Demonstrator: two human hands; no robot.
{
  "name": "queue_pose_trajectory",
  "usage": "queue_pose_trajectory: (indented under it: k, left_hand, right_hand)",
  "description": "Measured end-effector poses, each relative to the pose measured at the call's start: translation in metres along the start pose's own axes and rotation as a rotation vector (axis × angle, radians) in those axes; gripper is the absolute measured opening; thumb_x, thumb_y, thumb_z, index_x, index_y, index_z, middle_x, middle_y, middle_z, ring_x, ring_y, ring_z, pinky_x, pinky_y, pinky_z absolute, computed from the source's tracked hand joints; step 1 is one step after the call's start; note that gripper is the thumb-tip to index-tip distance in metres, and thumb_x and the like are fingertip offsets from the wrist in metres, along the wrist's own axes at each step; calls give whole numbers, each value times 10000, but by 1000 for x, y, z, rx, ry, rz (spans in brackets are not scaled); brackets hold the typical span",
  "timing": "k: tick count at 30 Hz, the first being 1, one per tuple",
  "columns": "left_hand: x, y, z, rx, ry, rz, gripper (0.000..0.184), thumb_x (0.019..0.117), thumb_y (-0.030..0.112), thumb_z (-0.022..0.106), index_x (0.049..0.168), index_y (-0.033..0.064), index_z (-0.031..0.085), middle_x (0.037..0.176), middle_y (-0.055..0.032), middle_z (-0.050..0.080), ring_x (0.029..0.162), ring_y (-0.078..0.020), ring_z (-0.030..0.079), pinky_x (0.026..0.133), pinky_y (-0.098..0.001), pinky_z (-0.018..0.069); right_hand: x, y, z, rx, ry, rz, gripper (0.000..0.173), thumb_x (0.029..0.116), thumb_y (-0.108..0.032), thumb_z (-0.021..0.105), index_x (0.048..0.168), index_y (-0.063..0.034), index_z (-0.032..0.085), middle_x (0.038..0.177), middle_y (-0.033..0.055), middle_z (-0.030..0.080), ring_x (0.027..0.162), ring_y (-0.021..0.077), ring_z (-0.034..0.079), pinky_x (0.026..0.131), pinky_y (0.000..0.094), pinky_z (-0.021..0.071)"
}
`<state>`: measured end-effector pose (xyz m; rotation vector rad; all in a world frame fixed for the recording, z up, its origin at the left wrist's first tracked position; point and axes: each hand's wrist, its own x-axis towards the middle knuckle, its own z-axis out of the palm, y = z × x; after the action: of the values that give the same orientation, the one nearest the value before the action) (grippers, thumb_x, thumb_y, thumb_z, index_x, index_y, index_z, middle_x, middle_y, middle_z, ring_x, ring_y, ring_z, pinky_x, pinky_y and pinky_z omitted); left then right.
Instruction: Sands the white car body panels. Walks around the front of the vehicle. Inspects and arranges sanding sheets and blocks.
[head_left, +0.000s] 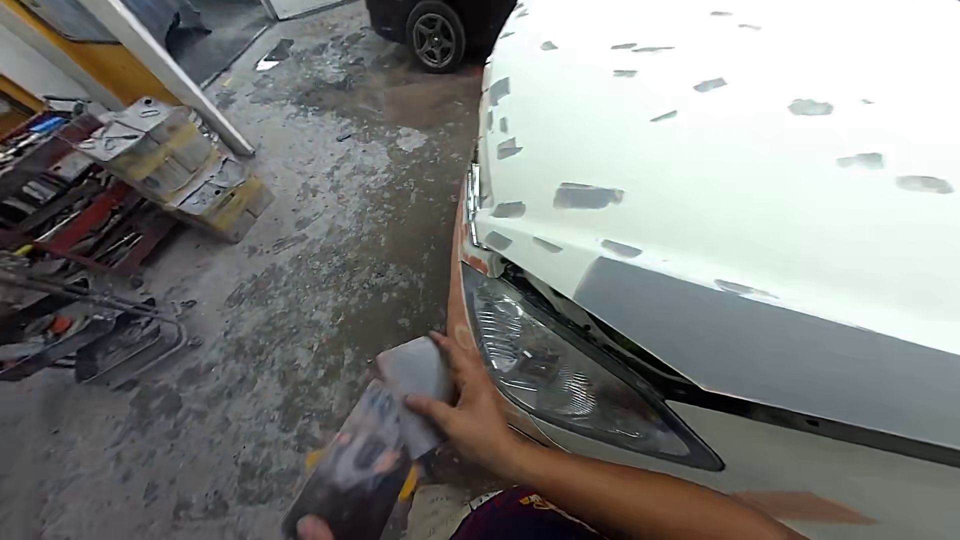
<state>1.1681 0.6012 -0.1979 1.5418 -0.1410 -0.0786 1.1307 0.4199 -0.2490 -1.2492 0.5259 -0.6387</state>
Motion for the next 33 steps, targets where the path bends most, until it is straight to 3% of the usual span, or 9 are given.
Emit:
queue_pose_trajectory:
  k: [3, 5, 9, 14, 17, 22, 25, 30, 33]
  left_hand:
    - [27, 5, 0, -233, -354, -150, 175, 1076, 279, 507, 1213, 235, 607, 1052, 137, 753, 1011, -2, 702, 946, -246, 580]
    - [52, 0, -4, -343, -643, -267, 305, 1014, 352, 603, 1293, 237, 646, 1171, 74, 738, 1097, -50, 680, 991, -287, 551]
    - [105, -12, 5, -575, -1023, -322, 582, 924, 331, 720, 1468, 248, 531, 1373, 99, 641, 1255, 2, 576, 1083, -239, 457]
    - [162, -16, 6, -579, -1116, -277, 361, 933, 227, 713, 1292, 265, 689, 1176, 124, 742, 1090, 39, 666, 977, -194, 532]
    - [194, -34, 6, -429, -1149, -223, 677, 899, 300, 769, 1498, 234, 460, 1345, 122, 647, 1215, 7, 600, 1061, -249, 493]
    - [241, -42, 12, -427, -1140, -379, 354, 826, 267, 824, 1163, 255, 713, 1033, 105, 767, 961, 0, 710, 896, -233, 581]
    - [256, -42, 10, -396, -1170, -406, 529, 754, 249, 873, 1212, 151, 627, 1067, 87, 742, 1003, -25, 694, 924, -256, 566]
    - [267, -44, 14, -501, -1184, -475, 266, 822, 204, 801, 1084, 217, 754, 973, 59, 774, 903, -32, 721, 864, -246, 580]
    - [272, -49, 10, -576, -1278, -463, 234, 900, 180, 723, 1129, 225, 749, 1036, 82, 767, 964, -5, 707, 905, -223, 562]
  right_hand:
    - [19, -4, -1, 1, 70, -29, 617, 859, -151, 832, 1397, -51, 548, 1113, 111, 747, 984, 233, 747, 880, 421, 647]
    - [28, -4, 0, -11, 91, -54, 618, 870, -158, 825, 1412, -77, 539, 1131, 118, 735, 991, 257, 742, 880, 432, 648]
    - [37, 1, 34, -160, 188, -114, 756, 858, -235, 829, 1474, -13, 451, 1281, 118, 661, 1125, 180, 683, 973, 354, 602]
    - [56, -10, 76, -356, 107, -250, 789, 852, -237, 835, 1468, 48, 432, 1328, 121, 641, 1190, 126, 652, 1022, 315, 572]
    - [85, -1, 87, -441, 224, -245, 781, 883, -246, 797, 1495, 32, 398, 1331, 127, 632, 1187, 147, 649, 1026, 346, 570]
    - [91, -1, 127, -471, 59, -252, 824, 880, -231, 804, 1522, 44, 367, 1375, 167, 620, 1230, 182, 642, 1049, 401, 551]
    - [115, 18, 120, -499, 245, -209, 801, 887, -254, 781, 1518, 31, 379, 1378, 145, 613, 1246, 162, 621, 1074, 384, 531]
    - [102, -4, 147, -512, 112, -225, 795, 878, -208, 790, 1522, 26, 386, 1340, 185, 638, 1183, 228, 668, 1002, 453, 571]
    - [119, 10, 124, -554, 300, -167, 772, 883, -276, 788, 1505, -13, 414, 1297, 123, 663, 1166, 168, 667, 1004, 411, 576]
